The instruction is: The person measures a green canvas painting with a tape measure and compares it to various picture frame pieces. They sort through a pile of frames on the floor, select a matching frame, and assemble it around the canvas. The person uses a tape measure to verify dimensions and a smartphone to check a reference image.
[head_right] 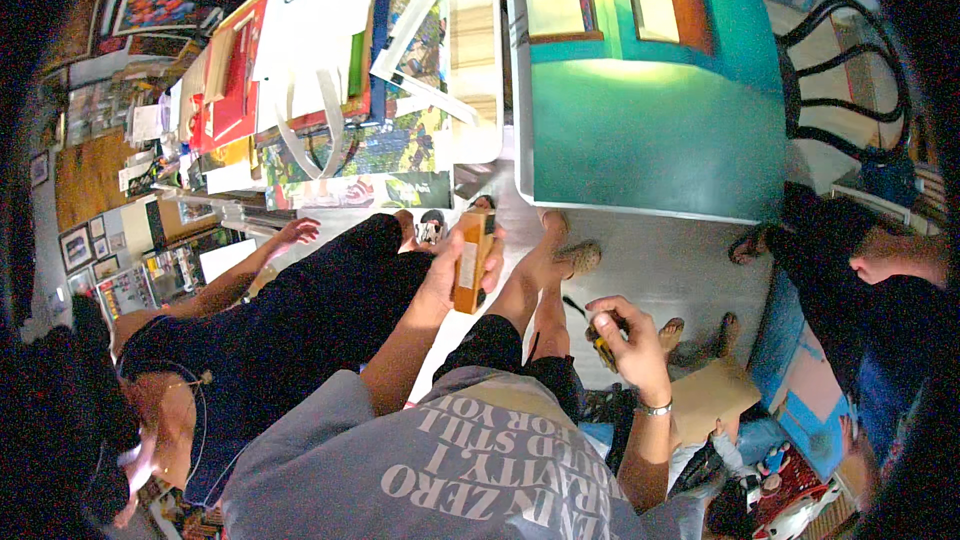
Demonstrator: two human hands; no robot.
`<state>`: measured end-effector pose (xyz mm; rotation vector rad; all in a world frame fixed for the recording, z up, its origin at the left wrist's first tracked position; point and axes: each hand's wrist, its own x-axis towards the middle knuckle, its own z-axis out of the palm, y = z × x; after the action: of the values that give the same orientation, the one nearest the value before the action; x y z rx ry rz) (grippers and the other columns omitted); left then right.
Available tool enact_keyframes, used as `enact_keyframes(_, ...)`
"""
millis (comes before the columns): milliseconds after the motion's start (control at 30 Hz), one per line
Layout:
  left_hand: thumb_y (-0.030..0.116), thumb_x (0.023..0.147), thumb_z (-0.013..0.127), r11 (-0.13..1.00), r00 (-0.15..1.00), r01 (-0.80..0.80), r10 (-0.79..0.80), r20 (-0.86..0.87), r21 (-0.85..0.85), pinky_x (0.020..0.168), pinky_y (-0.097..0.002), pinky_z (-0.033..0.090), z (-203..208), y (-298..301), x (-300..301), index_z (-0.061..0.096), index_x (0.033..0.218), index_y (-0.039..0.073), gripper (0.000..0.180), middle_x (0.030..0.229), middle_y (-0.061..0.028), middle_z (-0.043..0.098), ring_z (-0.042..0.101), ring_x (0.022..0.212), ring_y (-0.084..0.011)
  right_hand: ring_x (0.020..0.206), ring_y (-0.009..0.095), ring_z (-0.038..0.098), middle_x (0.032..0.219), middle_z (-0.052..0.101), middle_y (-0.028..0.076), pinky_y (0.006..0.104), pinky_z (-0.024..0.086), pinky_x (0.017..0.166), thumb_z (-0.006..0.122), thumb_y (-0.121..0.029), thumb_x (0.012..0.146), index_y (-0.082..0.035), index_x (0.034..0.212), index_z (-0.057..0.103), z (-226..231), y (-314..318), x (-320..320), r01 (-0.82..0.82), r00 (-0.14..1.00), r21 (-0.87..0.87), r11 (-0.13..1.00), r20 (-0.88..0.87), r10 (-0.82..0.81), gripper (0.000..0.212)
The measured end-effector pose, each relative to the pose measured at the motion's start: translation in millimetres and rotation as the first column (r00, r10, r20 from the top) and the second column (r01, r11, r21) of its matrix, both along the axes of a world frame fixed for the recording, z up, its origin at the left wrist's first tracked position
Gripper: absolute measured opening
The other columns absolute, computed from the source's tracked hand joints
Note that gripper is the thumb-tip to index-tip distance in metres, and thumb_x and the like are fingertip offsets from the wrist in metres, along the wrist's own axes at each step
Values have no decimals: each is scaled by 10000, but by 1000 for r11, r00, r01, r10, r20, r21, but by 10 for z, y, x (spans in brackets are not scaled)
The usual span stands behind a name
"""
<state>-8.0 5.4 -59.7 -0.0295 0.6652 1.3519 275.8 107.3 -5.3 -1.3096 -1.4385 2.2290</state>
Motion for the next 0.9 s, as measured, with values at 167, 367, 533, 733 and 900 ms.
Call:
enact_keyframes(167,528,965,448,977,967,-210,214,-138,44,557,-340,509,392,-13,-325,529,1195,13,570,765,-91,547,585,593,-235,511,123,505,604,590,63,315,393,488,643,-263,929,-15,1090,605,308,-6,-72,-299,941,130,945,204,269,298)
enact_keyframes(367,597,962,385,868,825,-496,482,-294,32,497,-345,439,992,-261,-648,564,1111,64,582,730,-52,544,535,541,-212,578,213,595,695,645,125,346,457,565,650,-296,907,-21,1055,634,725,22,-351,-433,901,318,844,191,390,313)
enact_keyframes(533,565,947,422,722,656,-691,624,-423,-7,525,-367,457,1148,-722,-839,570,1060,55,543,733,-68,562,567,587,-243,792,348,668,864,684,189,399,503,740,653,-326,887,-62,1223,595,1449,118,-902,-544,808,459,703,62,585,431)
enact_keyframes(733,365,882,493,536,465,-841,783,-414,69,743,-399,518,1396,-1304,-920,573,1107,60,388,907,-90,628,619,800,-260,830,390,664,886,682,219,418,503,754,665,-374,871,-68,1374,483,2433,-90,-1551,-613,601,663,430,38,798,616)
enact_keyframes(900,310,923,487,302,254,-945,920,-297,126,763,-423,525,1415,-1639,-1118,573,1138,75,330,964,-76,646,638,874,-268,740,386,659,860,681,215,409,505,698,677,-390,862,-54,1457,359,2913,-447,-1942,-653,367,730,202,72,928,754)
